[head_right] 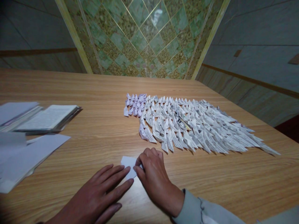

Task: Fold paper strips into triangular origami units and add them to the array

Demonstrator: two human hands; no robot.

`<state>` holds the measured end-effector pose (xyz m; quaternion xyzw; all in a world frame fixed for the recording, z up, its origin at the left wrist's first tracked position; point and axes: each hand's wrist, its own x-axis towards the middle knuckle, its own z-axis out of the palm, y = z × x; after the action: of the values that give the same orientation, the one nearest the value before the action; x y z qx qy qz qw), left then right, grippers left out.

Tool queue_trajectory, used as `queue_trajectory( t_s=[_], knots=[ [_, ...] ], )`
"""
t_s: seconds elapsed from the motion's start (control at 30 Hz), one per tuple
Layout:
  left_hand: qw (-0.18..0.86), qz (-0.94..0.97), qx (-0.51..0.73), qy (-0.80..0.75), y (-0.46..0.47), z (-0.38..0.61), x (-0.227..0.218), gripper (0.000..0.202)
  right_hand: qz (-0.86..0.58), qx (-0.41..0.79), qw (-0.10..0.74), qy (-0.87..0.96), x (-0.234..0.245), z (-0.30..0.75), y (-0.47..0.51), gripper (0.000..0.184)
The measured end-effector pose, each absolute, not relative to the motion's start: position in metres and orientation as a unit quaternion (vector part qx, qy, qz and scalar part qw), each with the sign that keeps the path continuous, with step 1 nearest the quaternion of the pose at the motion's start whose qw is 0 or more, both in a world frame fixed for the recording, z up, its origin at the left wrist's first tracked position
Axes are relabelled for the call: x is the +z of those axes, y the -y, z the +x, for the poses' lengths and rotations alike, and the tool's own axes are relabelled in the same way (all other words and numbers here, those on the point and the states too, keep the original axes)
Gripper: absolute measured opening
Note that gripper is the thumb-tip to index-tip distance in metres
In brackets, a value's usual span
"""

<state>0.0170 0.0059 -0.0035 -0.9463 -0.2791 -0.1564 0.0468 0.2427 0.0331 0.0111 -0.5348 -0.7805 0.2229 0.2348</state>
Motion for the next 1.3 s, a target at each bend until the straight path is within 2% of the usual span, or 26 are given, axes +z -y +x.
queue_trajectory(
  t_s=[0.43, 0.67, 0.83, 0.9, 1.1, 1.3],
  knots=[
    [0.011, -0.934, -0.185, 0.305, -0.002, 0.016, -0.007, 0.049, -0.542, 0.140, 0.228, 0.797, 0.010, 0.244, -0.028, 0.025],
    [0.003, -0.935, -0.180, 0.305, -0.003, 0.015, 0.001, 0.046, -0.549, 0.078, 0.247, 0.795, 0.003, 0.260, -0.029, 0.021],
    [0.030, -0.933, -0.186, 0.308, -0.001, 0.019, 0.001, 0.048, -0.501, 0.107, 0.280, 0.812, 0.015, 0.262, -0.034, 0.012],
    [0.049, -0.935, -0.184, 0.300, 0.000, 0.023, -0.001, 0.050, -0.494, 0.136, 0.262, 0.818, 0.022, 0.258, -0.035, 0.011],
    [0.068, -0.942, -0.184, 0.273, 0.002, 0.039, -0.009, 0.054, -0.511, 0.142, 0.133, 0.837, 0.029, 0.247, -0.039, 0.013],
    [0.080, -0.941, -0.190, 0.270, 0.002, 0.043, -0.017, 0.055, -0.507, 0.134, 0.154, 0.838, 0.023, 0.246, -0.045, 0.010]
  ],
)
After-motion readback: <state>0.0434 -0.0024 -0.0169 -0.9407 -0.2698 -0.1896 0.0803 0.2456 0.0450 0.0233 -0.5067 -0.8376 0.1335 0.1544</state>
